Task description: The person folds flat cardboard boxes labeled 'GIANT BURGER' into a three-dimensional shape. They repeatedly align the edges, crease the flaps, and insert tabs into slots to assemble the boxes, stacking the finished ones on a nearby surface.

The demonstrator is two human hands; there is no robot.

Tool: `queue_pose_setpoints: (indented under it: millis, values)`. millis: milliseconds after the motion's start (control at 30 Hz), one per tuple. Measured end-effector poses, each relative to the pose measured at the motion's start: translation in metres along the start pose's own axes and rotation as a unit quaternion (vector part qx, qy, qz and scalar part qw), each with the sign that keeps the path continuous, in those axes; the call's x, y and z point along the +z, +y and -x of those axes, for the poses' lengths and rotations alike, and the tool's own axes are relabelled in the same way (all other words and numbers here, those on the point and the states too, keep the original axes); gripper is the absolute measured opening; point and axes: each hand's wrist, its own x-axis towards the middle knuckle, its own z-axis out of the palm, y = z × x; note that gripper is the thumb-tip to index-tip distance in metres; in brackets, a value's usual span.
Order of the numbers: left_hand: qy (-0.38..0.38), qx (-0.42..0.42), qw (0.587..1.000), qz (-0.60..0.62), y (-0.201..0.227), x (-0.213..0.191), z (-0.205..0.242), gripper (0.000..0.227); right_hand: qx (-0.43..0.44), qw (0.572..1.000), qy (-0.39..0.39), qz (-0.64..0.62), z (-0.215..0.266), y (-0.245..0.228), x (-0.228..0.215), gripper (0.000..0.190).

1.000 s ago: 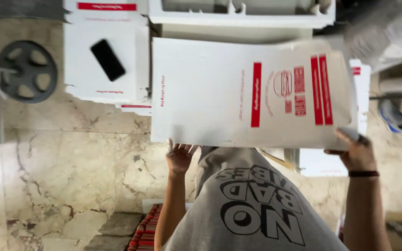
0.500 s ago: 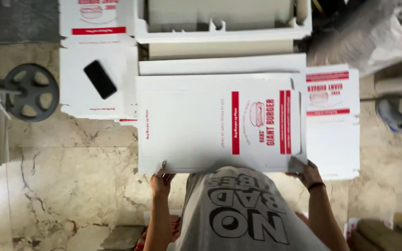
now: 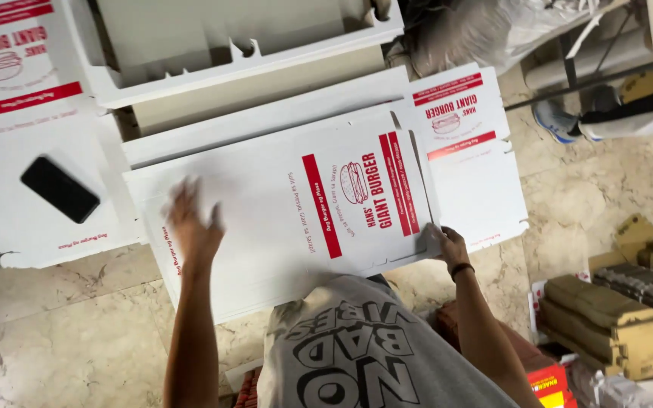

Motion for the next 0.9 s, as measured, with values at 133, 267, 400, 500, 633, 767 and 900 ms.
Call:
queue_pose_setpoints:
  millis: [133, 267, 400, 500, 633, 767, 900]
  values:
    - [-0.081, 0.16, 0.982, -0.059, 0.006, 0.122, -0.092, 0.062, -0.011, 1.0, -0.015, 0.014, 0.031, -0.021, 0.006, 0.073]
    - [-0.204, 0.173, 0.955, -0.127, 0.022, 0.185, -0.129, 0.038, 0.003, 0.999, -0.034, 0.015, 0.034, -0.022, 0.004, 0.074]
    - [-0.257, 0.117, 0.943, -0.174, 0.018, 0.209, -0.132, 0.025, -0.005, 0.999, -0.034, 0.002, 0.033, -0.024, 0.007, 0.07]
    - [-0.252, 0.101, 0.943, -0.194, 0.035, 0.198, -0.131, 0.024, 0.014, 0.999, -0.05, -0.012, 0.043, -0.036, 0.006, 0.071]
    - [-0.263, 0.078, 0.944, -0.185, 0.041, 0.188, -0.136, 0.027, 0.025, 0.998, -0.05, -0.019, 0.042, -0.046, 0.008, 0.072]
    - [-0.294, 0.086, 0.93, -0.203, 0.038, 0.189, -0.136, 0.028, 0.056, 0.996, -0.057, -0.03, 0.059, -0.059, 0.01, 0.073]
    - [-0.203, 0.001, 0.96, -0.191, 0.007, 0.176, -0.13, 0.059, 0.06, 0.994, -0.08, -0.037, 0.043, -0.052, 0.007, 0.073]
